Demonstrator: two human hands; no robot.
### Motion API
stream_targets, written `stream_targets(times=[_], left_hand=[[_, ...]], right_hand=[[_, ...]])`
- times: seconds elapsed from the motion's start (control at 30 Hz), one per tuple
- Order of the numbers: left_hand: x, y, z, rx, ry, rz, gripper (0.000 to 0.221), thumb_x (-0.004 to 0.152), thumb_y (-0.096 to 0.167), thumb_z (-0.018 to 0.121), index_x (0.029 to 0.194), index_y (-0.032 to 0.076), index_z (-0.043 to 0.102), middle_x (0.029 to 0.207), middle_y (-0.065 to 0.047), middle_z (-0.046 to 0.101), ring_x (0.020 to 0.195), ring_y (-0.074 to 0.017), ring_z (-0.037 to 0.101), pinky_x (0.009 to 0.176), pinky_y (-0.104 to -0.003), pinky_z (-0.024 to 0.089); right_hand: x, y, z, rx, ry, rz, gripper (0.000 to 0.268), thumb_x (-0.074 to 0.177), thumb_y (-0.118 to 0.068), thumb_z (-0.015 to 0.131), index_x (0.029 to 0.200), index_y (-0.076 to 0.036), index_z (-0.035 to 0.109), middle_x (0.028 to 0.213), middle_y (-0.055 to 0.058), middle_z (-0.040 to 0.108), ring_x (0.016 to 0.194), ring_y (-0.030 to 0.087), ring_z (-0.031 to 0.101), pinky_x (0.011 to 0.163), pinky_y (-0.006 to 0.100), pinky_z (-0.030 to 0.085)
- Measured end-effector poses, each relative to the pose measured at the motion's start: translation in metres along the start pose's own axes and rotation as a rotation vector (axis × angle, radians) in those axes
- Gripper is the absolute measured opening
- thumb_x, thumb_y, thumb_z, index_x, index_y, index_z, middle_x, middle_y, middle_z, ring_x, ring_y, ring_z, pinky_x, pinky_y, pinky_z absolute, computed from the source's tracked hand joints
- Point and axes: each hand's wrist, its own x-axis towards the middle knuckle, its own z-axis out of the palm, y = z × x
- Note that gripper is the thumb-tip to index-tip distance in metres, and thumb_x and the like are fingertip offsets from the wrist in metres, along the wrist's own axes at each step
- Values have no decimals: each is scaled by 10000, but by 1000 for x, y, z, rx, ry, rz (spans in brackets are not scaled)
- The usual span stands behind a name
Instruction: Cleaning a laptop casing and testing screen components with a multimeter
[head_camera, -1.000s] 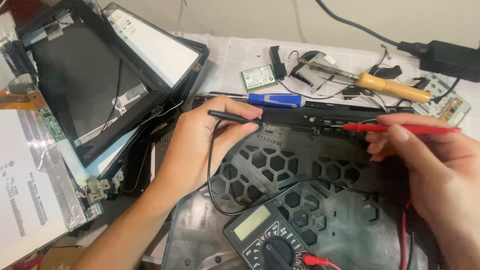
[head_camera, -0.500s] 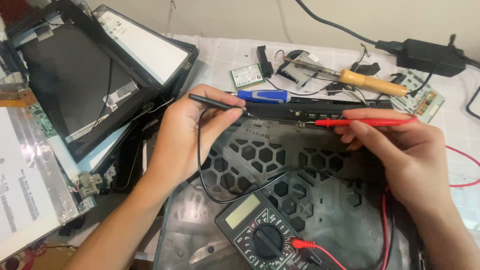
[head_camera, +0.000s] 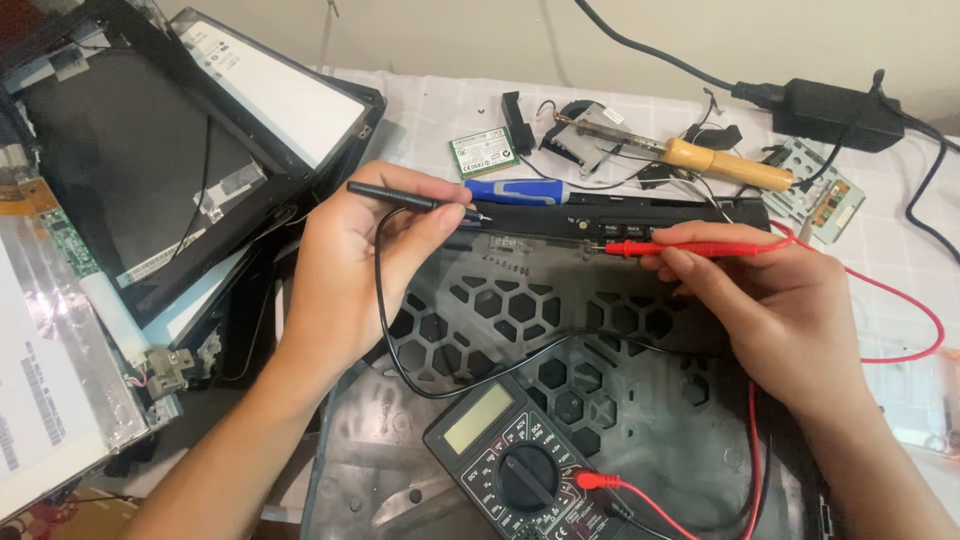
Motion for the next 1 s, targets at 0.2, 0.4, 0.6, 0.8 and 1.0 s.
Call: stream_targets(times=[0.2, 0.4, 0.6, 0.8, 1.0], left_hand=[[-5, 0, -2, -225, -3, 119, 112, 1001, 41, 641, 1097, -6, 610, 1017, -141, 693, 929, -227, 759, 894, -272, 669], [-5, 6, -6, -298, 0, 66, 110, 1033, 112, 579, 1060, 9, 609, 1026, -152, 697, 885, -254, 770, 827, -281, 662], [-4, 3, -8, -262, 53, 25, 133, 1030, 173, 588, 1069, 50, 622, 997, -112, 699, 859, -212, 759, 794, -255, 648], [-4, 0, -12, -245, 142, 107, 132, 1046, 163, 579, 1092, 40, 583, 972, -125, 668, 841, -201, 719, 794, -264, 651], [0, -8, -12, -306, 133, 86, 145, 1047, 137, 575, 1155, 40, 575, 1005, -141, 678, 898, -202, 719, 836, -276, 660]], right_hand=[[-5, 2, 1, 63, 25, -3, 174, 1023, -29, 627, 1155, 29, 724, 932, 139, 749, 848, 164, 704, 783, 237, 577], [-8, 1, 3, 103, 10, 12, 177, 1018, -4, 619, 1161, 58, 702, 925, 170, 728, 854, 197, 697, 823, 263, 589], [-8, 5, 2, 122, 5, 15, 192, 1025, 8, 609, 1186, 73, 689, 927, 181, 717, 840, 209, 689, 833, 264, 574], [-10, -7, 6, 74, 41, 75, 180, 1037, -9, 600, 1178, 66, 685, 968, 196, 730, 880, 217, 692, 864, 270, 562], [-10, -16, 11, 63, 105, 195, 186, 1071, -46, 573, 1211, 21, 675, 984, 180, 728, 888, 212, 675, 870, 257, 511]])
